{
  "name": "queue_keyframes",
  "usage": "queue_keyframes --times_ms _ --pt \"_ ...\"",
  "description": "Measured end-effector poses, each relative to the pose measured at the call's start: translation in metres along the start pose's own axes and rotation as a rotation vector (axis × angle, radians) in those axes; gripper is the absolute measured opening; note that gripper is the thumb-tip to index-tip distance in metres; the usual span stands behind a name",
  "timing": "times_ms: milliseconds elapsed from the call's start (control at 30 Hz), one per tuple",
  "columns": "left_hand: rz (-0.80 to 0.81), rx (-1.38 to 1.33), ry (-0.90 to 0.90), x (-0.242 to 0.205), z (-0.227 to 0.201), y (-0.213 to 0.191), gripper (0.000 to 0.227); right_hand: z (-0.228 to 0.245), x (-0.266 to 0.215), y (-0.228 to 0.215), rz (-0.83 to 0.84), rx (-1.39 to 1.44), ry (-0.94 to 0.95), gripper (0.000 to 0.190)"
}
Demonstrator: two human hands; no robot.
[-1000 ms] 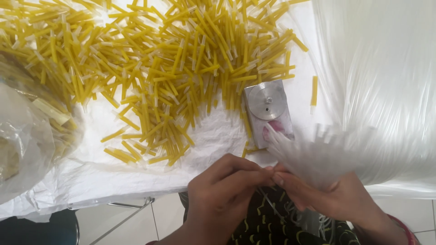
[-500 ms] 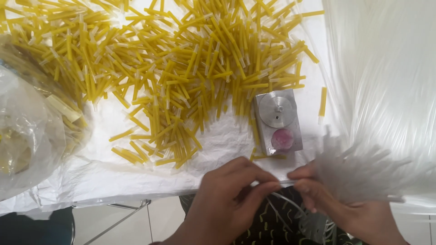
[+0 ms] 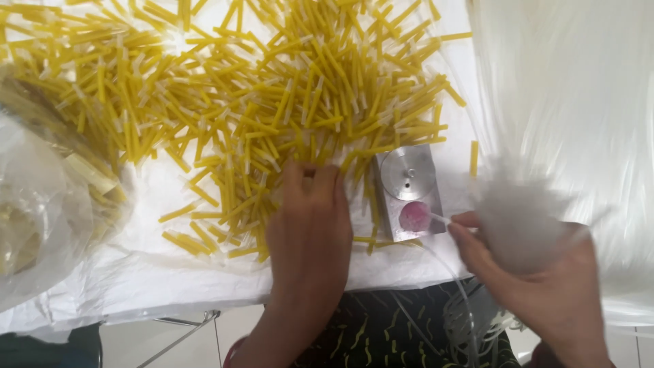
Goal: The person repeatedly picks short yellow plastic tubes and inserts them into clear plastic sleeves, then places the assembled units on the table. The process continues with consistent hand movements and no visible change in method.
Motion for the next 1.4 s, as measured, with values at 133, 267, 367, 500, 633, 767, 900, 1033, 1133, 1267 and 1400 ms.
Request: queue_keyframes --times_ms 133,267,367,500,633,767,900,1033,1133,1267,1400 --pt "-0.05 -0.144 0.061 -0.021 0.011 0.002 0.013 -0.002 0.003 0.01 0.11 -0.164 -0.175 0.03" --pt "-0.079 -0.18 0.068 -0.023 0.014 0.006 0.016 0.007 0.003 0.011 0.081 -0.037 -0.1 0.027" --pt "-0.067 -0.13 0.042 -0.026 0.006 0.003 0.023 0.009 -0.003 0.007 -0.014 0.085 0.093 0.018" --pt "-0.036 -0.065 0.034 -0.032 0.007 0.004 0.024 0.006 -0.005 0.009 -0.038 0.119 0.049 0.019" --pt "-0.04 -0.063 0.027 -0.036 0.01 0.002 0.014 0.004 -0.006 0.008 -0.027 0.127 0.057 0.017" --pt "-0.07 -0.054 0.044 -0.04 0.014 0.006 0.013 -0.004 -0.009 0.009 0.026 0.198 -0.018 0.016" --pt "0.023 -0.325 0.07 -0.041 0.018 0.002 0.013 0.006 -0.011 0.006 0.038 0.135 -0.064 0.016" --pt "0.194 -0.68 0.162 -0.045 0.009 -0.003 0.017 -0.013 -0.018 0.004 0.196 0.038 -0.085 0.021" --pt "0.213 -0.714 0.165 -0.047 0.006 -0.005 0.018 -0.024 -0.023 0.004 0.306 -0.073 -0.052 0.019" --pt "0.226 -0.737 0.155 -0.05 0.002 -0.01 0.019 -0.022 -0.026 0.007 0.254 -0.201 -0.033 0.023" --pt "0.21 -0.732 0.159 -0.055 0.003 -0.01 0.019 -0.026 -0.024 0.011 0.287 -0.036 -0.135 0.025"
Point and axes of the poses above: each hand's wrist, its own x-axis towards the middle knuckle, its own y-axis out of the palm, z = x × y, the point moved 2 cm from there along x, towards the middle knuckle, and after that the axes turned 12 degrees about -y, right-handed, at the moved point
